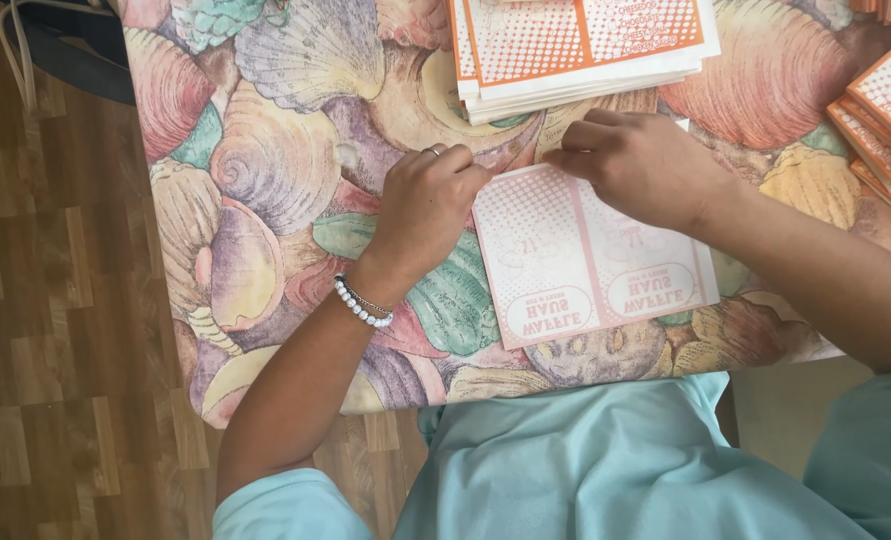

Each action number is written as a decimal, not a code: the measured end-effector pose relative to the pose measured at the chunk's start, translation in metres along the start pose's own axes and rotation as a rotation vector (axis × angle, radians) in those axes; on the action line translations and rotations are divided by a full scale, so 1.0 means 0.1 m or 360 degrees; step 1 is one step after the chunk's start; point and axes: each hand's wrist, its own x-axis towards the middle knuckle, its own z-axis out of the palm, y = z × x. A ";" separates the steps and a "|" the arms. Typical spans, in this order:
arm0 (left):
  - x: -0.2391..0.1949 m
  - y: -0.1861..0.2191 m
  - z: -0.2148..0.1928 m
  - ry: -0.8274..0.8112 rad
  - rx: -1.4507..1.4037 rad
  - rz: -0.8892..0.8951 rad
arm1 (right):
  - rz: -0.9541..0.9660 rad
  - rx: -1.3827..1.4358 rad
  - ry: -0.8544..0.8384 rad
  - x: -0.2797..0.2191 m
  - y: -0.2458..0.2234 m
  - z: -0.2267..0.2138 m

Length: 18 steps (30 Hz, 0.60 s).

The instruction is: Folding flat paper bags along pre-scored lines and stacking them on a table.

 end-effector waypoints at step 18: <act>0.02 0.09 0.00 -0.0004 -0.0076 -0.0099 | -0.0159 -0.0098 -0.0087 -0.05 0.15 0.07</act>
